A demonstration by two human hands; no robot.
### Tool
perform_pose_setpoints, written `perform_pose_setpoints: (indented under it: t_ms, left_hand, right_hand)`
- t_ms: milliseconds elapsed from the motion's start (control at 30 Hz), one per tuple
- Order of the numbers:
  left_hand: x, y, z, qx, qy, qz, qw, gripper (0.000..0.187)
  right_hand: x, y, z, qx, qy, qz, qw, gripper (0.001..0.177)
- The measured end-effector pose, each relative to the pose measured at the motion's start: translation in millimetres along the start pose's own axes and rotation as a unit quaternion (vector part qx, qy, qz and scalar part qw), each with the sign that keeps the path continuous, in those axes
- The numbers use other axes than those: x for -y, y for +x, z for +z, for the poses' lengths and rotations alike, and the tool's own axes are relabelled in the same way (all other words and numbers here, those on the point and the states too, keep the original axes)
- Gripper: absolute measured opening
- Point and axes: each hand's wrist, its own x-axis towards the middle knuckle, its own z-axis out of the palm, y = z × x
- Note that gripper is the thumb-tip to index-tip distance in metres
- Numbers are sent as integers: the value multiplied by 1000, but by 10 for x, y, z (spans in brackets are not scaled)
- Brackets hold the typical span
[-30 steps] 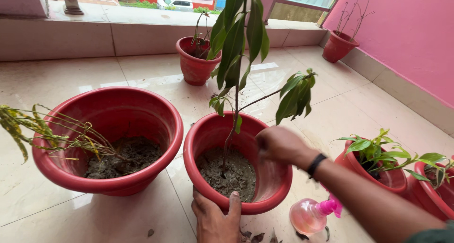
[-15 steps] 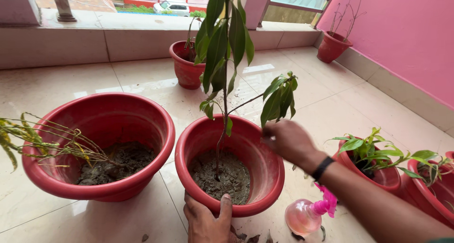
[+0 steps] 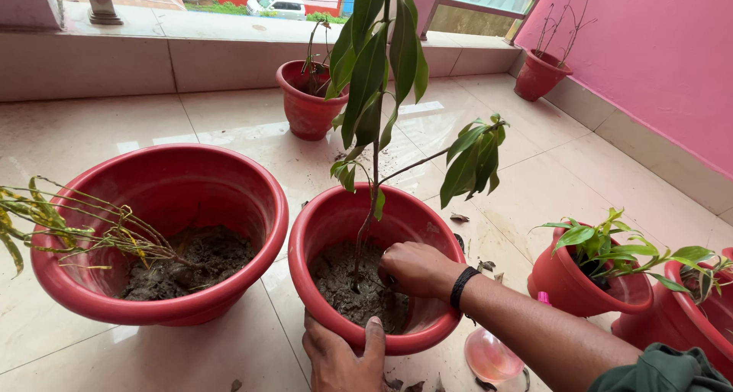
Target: The person removes a plant from a pot by hand and wipes the pot with a cloth.
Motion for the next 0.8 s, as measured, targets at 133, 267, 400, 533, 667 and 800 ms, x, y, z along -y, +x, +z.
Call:
perform_pose_setpoints:
  t_ms: [133,267,400,533,667,800]
  left_hand:
    - [21,35,42,-24,-33,56,998,110]
    - [122,158,185,16,-221,-98,970,104]
    - [476,68,307,-5,-264,-78,961,103]
    - [565,19,314,-19,-270,-65,961,102]
    - [690,-4,300,-23,-274,-50,960,102]
    - [643,2,356,-17,-287,-40,957,101]
  right_hand:
    - [35,-68,-252,-161,58,74,982,11]
    - [172,-395,-517,-252,235,215,914,16]
    - [356,-585,-454,-222,317,195,901,17]
    - [692,-439,-312,-190,271,-13,944,16]
    - [927,-325,-185,-133,245,81,957,22]
    - [910,-135,54,-182,146,-37,972,18]
